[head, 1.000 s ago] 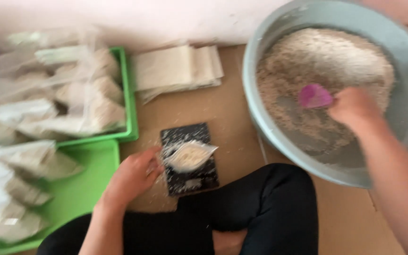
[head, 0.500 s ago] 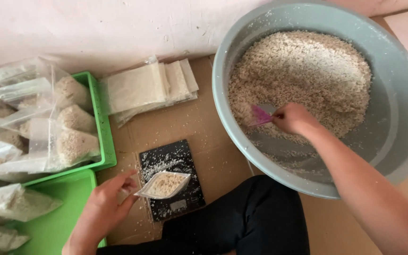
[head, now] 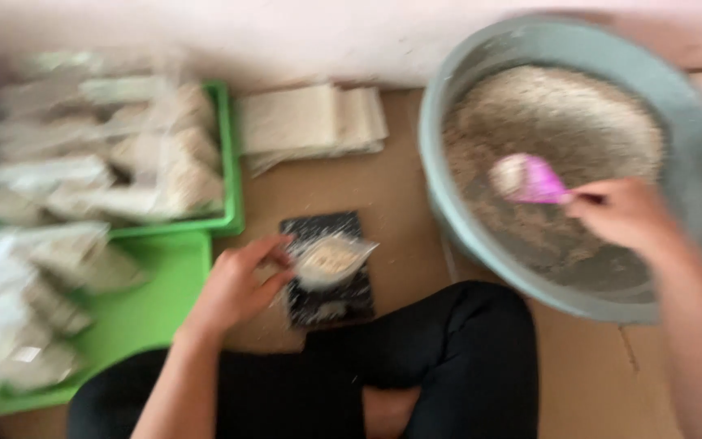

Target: Scooping grain from a large basin into small plastic bags, weighing each bag on a digital scale, and organizing them in a tray.

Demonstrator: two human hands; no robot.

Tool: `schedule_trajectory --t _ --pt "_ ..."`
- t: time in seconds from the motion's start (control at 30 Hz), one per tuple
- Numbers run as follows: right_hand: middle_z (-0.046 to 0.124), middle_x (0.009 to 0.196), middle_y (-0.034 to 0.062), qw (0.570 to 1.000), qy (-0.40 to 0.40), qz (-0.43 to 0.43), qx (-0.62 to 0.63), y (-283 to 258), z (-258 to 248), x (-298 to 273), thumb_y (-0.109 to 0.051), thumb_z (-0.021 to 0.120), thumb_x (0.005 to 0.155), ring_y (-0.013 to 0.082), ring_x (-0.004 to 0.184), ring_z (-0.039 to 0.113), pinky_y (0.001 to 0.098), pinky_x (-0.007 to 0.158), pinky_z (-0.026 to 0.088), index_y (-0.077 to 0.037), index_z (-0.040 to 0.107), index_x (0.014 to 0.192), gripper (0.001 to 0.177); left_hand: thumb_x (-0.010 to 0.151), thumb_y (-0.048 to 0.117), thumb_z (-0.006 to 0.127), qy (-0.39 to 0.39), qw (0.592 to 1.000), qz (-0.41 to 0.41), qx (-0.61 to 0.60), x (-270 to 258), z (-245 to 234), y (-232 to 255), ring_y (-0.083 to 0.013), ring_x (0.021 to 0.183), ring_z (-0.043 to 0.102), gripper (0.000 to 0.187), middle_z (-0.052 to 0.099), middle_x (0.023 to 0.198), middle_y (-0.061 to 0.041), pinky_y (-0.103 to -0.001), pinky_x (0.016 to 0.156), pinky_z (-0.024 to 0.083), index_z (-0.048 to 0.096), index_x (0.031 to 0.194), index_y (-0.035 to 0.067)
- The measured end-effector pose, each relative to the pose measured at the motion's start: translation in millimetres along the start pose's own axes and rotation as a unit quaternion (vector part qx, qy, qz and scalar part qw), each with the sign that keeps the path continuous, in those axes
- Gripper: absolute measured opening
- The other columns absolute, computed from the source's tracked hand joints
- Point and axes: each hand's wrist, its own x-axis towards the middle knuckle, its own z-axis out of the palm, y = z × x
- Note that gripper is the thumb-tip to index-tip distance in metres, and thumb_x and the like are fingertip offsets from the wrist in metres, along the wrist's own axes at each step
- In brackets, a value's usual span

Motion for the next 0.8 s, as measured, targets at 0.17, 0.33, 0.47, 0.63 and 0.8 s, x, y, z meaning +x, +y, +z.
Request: schedule_trajectory --t 0.17,0.33,0.47,0.63,0.8 --pt "0.068 0.076 0.0113 0.973 0.076 -0.145 0.162 76.2 46.1 43.6 -0.026 0.069 0.097 0.0174 0.053 0.045 0.0309 0.047 0.030 -0.014 0.075 0.116 0.024 0.081 0.012 0.072 0.017 0.999 0.034 -0.025 -7.4 0.6 3.9 -0.0157 0.084 0.073 0.042 0.076 0.091 0.003 -0.031 0.081 0.053 0.063 0.122 0.014" --pt "0.069 0.095 0.0203 0.946 0.096 -0.223 0.216 45.8 32.1 5.1 -0.014 0.060 0.114 0.0275 0.072 0.059 0.0347 0.067 0.046 0.004 0.067 0.136 0.029 0.082 0.006 0.071 0.028 0.998 0.036 -0.052 -8.1 0.3 12.5 -0.0166 0.082 0.074 0.043 0.076 0.092 0.000 -0.032 0.080 0.057 0.061 0.123 0.009" --pt "0.069 0.091 0.0144 0.939 0.064 -0.210 0.266 -36.6 4.0 -79.7 -0.018 0.064 0.104 0.0161 0.058 0.043 0.0292 0.046 0.031 -0.002 0.068 0.127 0.029 0.082 0.005 0.071 0.043 0.996 0.040 -0.064 -6.1 6.5 8.0 -0.0154 0.075 0.073 0.040 0.076 0.088 0.002 -0.032 0.073 0.057 0.062 0.121 0.008" --pt "0.067 0.058 0.0140 0.982 0.004 -0.141 0.127 -127.0 -6.1 -148.6 -0.029 0.066 0.095 0.0203 0.040 0.037 0.0325 0.040 0.023 -0.015 0.075 0.120 0.030 0.082 0.007 0.071 0.053 0.995 0.009 -0.078 -8.8 6.4 10.1 -0.0172 0.074 0.073 0.038 0.076 0.088 0.001 -0.033 0.073 0.056 0.063 0.119 0.011" --pt "0.077 0.102 -0.0020 0.970 -0.012 -0.205 0.128 -148.9 30.6 -130.6 -0.037 0.067 0.087 0.0127 0.079 0.067 0.0301 0.064 0.043 -0.021 0.075 0.117 0.035 0.083 0.010 0.072 0.070 0.995 0.051 -0.057 -8.9 14.7 1.8 -0.0229 0.088 0.070 0.047 0.073 0.101 -0.005 -0.039 0.081 0.056 0.056 0.127 0.008"
